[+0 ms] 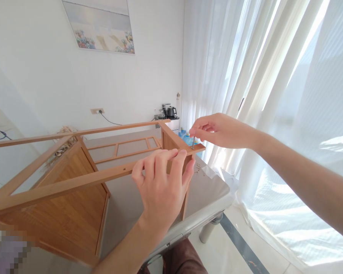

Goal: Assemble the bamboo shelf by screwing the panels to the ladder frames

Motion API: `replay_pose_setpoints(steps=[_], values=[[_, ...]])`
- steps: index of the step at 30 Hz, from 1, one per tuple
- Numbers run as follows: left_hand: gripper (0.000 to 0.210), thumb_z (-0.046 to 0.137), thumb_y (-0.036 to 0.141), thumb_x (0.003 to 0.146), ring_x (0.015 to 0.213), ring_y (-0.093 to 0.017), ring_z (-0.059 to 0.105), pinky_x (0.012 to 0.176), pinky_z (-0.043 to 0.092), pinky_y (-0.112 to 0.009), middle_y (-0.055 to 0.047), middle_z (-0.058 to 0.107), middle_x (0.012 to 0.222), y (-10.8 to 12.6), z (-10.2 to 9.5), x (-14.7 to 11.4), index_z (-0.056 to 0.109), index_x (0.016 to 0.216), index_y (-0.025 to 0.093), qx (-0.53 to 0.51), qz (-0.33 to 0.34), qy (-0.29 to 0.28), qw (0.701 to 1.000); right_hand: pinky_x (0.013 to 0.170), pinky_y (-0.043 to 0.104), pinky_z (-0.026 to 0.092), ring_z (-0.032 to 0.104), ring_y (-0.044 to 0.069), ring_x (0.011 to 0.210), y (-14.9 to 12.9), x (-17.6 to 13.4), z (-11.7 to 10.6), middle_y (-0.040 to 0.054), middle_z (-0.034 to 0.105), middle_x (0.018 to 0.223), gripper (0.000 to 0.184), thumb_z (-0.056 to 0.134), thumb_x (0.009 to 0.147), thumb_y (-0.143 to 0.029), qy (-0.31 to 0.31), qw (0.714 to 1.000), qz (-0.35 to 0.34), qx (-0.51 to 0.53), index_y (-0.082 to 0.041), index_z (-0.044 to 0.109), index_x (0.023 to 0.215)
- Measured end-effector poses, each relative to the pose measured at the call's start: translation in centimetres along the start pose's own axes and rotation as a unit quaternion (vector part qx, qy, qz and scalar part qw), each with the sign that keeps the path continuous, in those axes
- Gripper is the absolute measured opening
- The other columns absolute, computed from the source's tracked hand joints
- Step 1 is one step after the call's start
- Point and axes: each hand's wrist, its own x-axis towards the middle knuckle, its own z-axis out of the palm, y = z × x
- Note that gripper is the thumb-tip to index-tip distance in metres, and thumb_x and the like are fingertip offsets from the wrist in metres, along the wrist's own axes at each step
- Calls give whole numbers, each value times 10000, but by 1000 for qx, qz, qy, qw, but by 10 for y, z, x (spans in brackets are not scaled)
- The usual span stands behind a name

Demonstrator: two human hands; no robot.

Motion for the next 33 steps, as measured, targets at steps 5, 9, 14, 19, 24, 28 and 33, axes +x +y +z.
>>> replay_pose_setpoints(steps=[5, 9, 14, 19, 24, 28, 33], values=[[235, 797, 305, 881, 938, -258, 678, 915, 370, -436, -61, 760, 989, 0, 1, -1, 669, 1063, 230, 1, 4, 3, 1000, 742, 306, 556, 690, 170, 868, 5, -27, 2, 28, 749, 1012, 304, 569, 1000, -494, 60, 998, -9, -12, -276, 780, 1016], [257, 798, 310, 878, 949, -265, 679, 924, 371, -445, -67, 752, 981, -1, 2, -2, 664, 1080, 225, 8, 11, 1, 1000, 712, 300, 550, 690, 162, 835, 8, -38, 5, 39, 740, 1023, 276, 568, 1006, -445, 79, 997, -17, -17, -272, 782, 1029], [249, 792, 314, 886, 955, -265, 678, 922, 363, -438, -70, 742, 984, 0, 2, -3, 661, 1081, 233, 12, 18, 3, 1000, 770, 322, 561, 698, 170, 884, 14, -34, 9, 31, 749, 1047, 265, 568, 1002, -401, 92, 995, -24, -9, -278, 786, 1089], [261, 799, 331, 884, 968, -270, 676, 931, 344, -438, -85, 740, 988, 0, 5, -4, 670, 1077, 211, 11, 21, 8, 1000, 822, 346, 562, 692, 181, 916, 9, -20, 11, 20, 753, 1076, 282, 572, 984, -406, 89, 996, -20, 17, -284, 800, 1098], [291, 826, 347, 860, 948, -266, 667, 917, 346, -426, -76, 746, 981, -3, 5, -4, 688, 1073, 203, 16, 39, 18, 999, 768, 362, 545, 689, 214, 889, -5, -9, 9, 37, 761, 1036, 353, 564, 977, -510, 64, 998, 21, 19, -265, 811, 1036], [233, 796, 202, 874, 948, -251, 678, 896, 347, -415, -64, 761, 979, -7, 1, -1, 702, 1087, 208, 9, 57, 6, 998, 766, 352, 536, 683, 207, 878, -12, -4, 6, 27, 751, 991, 277, 621, 946, -470, 53, 998, 19, 28, -274, 808, 1000], [254, 763, 94, 877, 907, -225, 681, 866, 344, -403, -39, 776, 963, -11, 0, 1, 709, 1080, 237, 13, 74, 12, 997, 569, 303, 435, 590, 148, 657, -19, -2, 1, 11, 668, 780, 298, 599, 954, -502, -29, 998, 33, 42, -269, 773, 886]])
